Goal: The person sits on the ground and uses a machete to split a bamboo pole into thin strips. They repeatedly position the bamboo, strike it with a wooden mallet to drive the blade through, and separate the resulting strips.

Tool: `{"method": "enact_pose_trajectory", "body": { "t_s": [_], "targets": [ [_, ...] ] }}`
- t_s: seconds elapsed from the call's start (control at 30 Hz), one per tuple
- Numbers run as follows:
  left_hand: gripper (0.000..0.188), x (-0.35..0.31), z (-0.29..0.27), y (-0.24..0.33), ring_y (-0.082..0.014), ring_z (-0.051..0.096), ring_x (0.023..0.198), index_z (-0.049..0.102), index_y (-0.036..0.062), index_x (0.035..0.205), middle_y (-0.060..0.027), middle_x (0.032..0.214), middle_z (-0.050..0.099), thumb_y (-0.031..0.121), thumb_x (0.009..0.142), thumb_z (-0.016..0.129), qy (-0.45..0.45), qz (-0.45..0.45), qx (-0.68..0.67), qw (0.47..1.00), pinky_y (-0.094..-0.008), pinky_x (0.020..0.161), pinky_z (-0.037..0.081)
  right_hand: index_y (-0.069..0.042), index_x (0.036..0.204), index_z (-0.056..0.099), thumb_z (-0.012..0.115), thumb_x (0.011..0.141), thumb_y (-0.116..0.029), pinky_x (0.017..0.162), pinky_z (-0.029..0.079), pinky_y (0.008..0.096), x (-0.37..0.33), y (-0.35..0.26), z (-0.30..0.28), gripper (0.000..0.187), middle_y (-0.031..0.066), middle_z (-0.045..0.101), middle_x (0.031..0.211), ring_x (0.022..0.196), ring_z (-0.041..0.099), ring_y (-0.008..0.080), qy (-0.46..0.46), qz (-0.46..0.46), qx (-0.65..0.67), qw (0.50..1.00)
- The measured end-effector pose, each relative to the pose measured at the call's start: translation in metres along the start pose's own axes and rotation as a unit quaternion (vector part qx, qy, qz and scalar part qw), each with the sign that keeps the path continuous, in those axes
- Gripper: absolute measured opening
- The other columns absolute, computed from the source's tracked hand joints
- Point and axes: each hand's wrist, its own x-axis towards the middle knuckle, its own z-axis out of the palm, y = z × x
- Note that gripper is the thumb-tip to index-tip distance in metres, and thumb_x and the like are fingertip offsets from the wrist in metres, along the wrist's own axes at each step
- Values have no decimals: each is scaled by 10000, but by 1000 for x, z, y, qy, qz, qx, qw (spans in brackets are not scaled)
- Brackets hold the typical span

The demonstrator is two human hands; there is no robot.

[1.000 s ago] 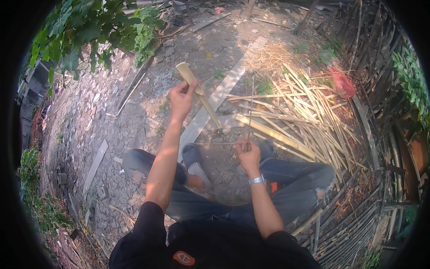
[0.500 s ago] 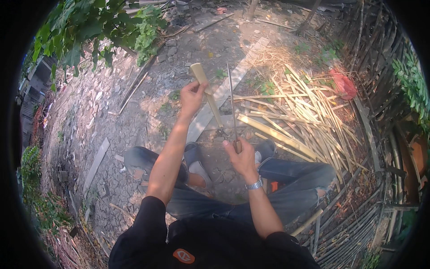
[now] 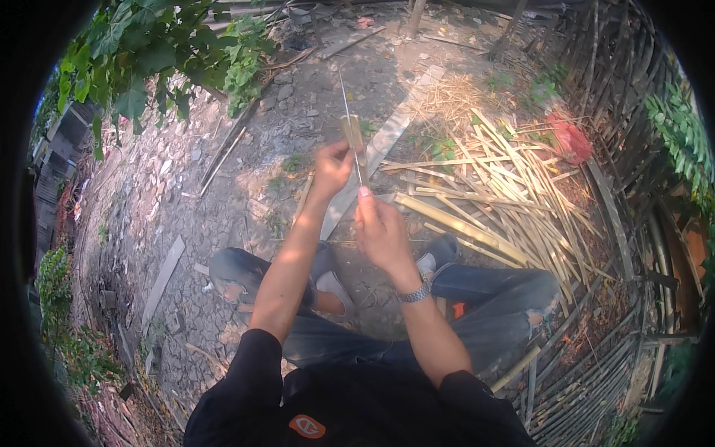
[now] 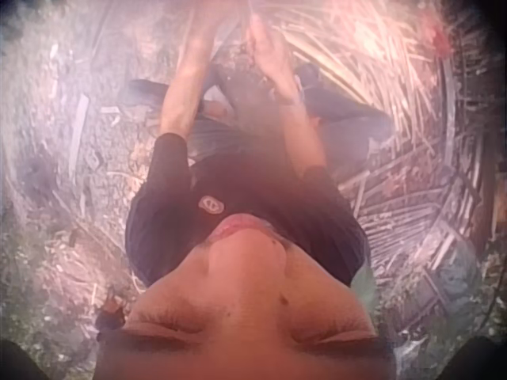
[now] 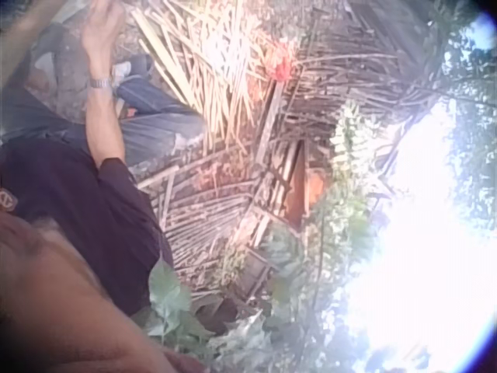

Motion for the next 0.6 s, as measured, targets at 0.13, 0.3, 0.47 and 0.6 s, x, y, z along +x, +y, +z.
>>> {"method": "enact_pose_trajectory", "body": {
  "t_s": [0.13,0.3,0.47,0.6],
  "targets": [
    [223,0,-1,-6,-128,688,792,766,-13,1065,-97,881,772,162,940,709,4,-7,0,1000,-298,727,542,-59,772,532,425,1066,-553,408,353,253,0,-3,5,584,-7,440,522,405,429,98,8,7,17,1000],
    [199,-1,5,-6,-57,524,617,762,-7,947,-15,652,649,190,920,763,36,13,-58,998,-269,549,426,-53,783,531,443,1065,-540,400,354,251,2,-5,7,569,-8,429,519,398,419,95,5,23,46,999],
    [171,-1,7,-5,-78,578,687,766,-1,976,-41,737,690,159,922,737,21,-3,-38,999,-280,612,468,-48,794,533,454,1063,-534,399,353,247,3,-9,7,561,-13,416,526,407,397,84,10,32,64,997],
    [187,0,1,-6,-118,695,830,778,13,1063,-87,908,774,104,930,683,-4,-36,-13,999,-295,746,547,-47,796,536,459,1062,-531,399,351,243,4,-10,9,557,-17,417,539,417,391,78,14,40,73,996]
  ]
}}
